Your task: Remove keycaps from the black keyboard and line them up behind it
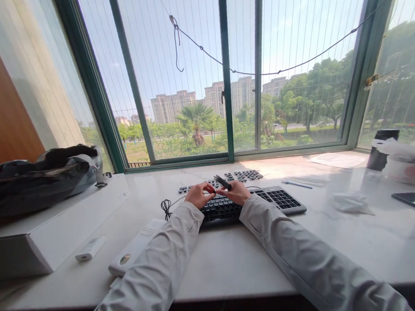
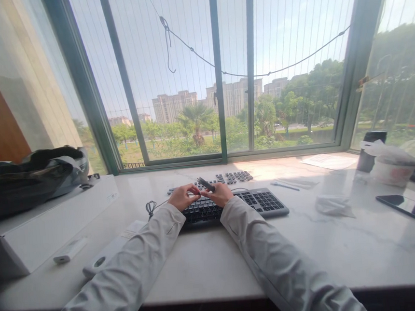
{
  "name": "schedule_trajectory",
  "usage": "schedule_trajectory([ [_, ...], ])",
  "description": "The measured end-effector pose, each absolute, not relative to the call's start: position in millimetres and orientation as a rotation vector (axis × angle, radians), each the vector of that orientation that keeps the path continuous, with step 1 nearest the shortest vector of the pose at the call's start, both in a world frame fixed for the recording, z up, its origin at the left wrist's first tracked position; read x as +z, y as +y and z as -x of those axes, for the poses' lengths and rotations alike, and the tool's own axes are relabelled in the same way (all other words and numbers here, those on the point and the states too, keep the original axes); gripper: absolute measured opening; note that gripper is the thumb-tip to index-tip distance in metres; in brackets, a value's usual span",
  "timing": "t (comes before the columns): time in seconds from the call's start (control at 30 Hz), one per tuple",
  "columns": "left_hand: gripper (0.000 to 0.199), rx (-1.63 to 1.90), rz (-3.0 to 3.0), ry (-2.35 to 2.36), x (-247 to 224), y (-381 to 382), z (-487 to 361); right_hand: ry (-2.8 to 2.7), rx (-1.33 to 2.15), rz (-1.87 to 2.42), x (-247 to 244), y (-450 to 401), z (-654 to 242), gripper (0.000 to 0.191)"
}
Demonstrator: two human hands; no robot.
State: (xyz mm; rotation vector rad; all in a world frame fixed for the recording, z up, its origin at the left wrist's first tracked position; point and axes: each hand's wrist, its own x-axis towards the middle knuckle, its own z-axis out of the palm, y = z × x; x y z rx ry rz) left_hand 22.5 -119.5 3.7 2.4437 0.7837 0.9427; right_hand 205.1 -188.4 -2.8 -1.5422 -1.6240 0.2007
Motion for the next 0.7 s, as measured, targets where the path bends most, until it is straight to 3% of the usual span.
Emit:
schedule_trajectory([
  [0.27,0.037,1.014,-2.510,0.836,8.1,-129.2,-22.4,-1.649,0.229,1.495,-3.4,-187.0,-203.4,0.030],
  [0.53,0.034,1.010,-2.544,0.876,5.0,-130.6,-24.1,-1.642,0.250,1.458,-6.3,-183.2,-204.9,0.032],
  [0.7,0.027,1.026,-2.626,0.913,5.5,-127.2,-22.4,-1.748,0.069,1.762,0.5,-191.8,-202.6,0.030],
])
